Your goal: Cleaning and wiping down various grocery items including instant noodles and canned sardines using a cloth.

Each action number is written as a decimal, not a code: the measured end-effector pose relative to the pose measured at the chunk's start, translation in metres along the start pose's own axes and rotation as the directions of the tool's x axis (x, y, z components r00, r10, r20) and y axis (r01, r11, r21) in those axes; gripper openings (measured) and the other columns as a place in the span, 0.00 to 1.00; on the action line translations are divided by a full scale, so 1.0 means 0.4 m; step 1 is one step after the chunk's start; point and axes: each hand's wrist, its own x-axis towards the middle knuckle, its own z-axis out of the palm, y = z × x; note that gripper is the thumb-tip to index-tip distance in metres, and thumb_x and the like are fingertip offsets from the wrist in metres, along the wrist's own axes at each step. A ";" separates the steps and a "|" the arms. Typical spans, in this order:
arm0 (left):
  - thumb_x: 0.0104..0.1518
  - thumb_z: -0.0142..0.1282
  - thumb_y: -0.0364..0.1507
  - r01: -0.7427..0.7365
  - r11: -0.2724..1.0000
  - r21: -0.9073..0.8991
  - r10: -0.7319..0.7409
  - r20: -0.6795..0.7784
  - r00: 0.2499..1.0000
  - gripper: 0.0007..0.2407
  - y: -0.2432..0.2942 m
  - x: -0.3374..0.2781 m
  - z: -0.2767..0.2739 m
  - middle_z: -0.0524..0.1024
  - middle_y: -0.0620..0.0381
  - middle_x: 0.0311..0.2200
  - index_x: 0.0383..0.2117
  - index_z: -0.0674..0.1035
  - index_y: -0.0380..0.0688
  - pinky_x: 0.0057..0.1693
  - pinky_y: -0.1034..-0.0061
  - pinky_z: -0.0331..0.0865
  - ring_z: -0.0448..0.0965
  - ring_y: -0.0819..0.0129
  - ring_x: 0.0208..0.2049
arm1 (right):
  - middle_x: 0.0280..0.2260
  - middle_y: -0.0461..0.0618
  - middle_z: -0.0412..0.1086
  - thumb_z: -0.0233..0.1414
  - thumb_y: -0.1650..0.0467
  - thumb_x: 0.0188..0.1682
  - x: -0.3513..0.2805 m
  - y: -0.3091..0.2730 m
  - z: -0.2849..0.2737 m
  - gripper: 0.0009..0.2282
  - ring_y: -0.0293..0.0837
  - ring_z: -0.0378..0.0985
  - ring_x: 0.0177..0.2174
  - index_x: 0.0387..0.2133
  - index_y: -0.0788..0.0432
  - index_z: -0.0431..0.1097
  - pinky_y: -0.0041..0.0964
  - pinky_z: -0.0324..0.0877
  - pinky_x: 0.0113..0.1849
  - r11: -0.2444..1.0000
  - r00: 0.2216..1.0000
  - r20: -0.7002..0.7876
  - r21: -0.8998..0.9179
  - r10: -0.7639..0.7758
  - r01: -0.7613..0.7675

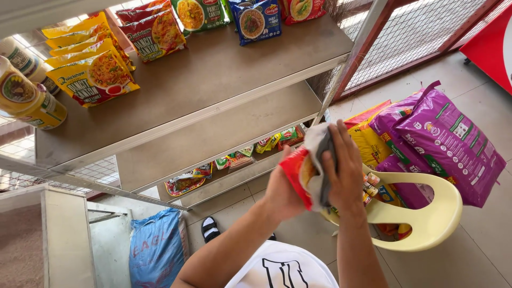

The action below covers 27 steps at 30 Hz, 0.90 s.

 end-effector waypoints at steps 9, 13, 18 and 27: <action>0.74 0.33 0.57 -0.028 0.998 -0.050 0.039 0.232 0.972 0.31 0.027 -0.002 -0.081 0.64 0.48 0.70 0.72 0.63 0.47 0.75 0.63 0.58 0.67 0.56 0.69 | 0.67 0.60 0.54 0.47 0.52 0.51 -0.030 -0.130 0.011 0.31 0.72 0.52 0.65 0.62 0.59 0.62 0.62 0.47 0.64 0.921 0.931 0.098 -0.143 -0.351 0.363; 0.68 0.34 0.56 -0.037 0.999 0.016 0.037 -0.045 0.998 0.33 0.049 -0.024 -0.030 0.63 0.49 0.67 0.70 0.62 0.45 0.71 0.59 0.58 0.66 0.55 0.66 | 0.68 0.61 0.54 0.43 0.56 0.57 -0.043 -0.027 0.039 0.28 0.69 0.53 0.67 0.64 0.63 0.60 0.59 0.48 0.66 0.971 0.975 -0.004 -0.087 -0.223 0.222; 0.67 0.33 0.53 0.064 0.964 0.256 0.025 -0.330 0.944 0.30 -0.026 -0.013 -0.028 0.66 0.58 0.67 0.69 0.64 0.51 0.70 0.62 0.58 0.66 0.62 0.66 | 0.69 0.64 0.54 0.37 0.59 0.64 0.008 -0.015 0.020 0.25 0.65 0.56 0.68 0.67 0.63 0.58 0.55 0.51 0.67 0.988 0.997 -0.052 0.149 0.050 -0.042; 0.75 0.31 0.53 -0.043 0.996 -0.075 0.046 0.030 0.998 0.28 0.030 -0.009 -0.040 0.66 0.48 0.66 0.68 0.63 0.43 0.73 0.64 0.62 0.69 0.56 0.66 | 0.66 0.61 0.56 0.46 0.54 0.52 -0.046 -0.091 0.044 0.28 0.70 0.50 0.66 0.61 0.60 0.63 0.63 0.43 0.65 0.921 0.935 0.059 -0.162 -0.349 0.354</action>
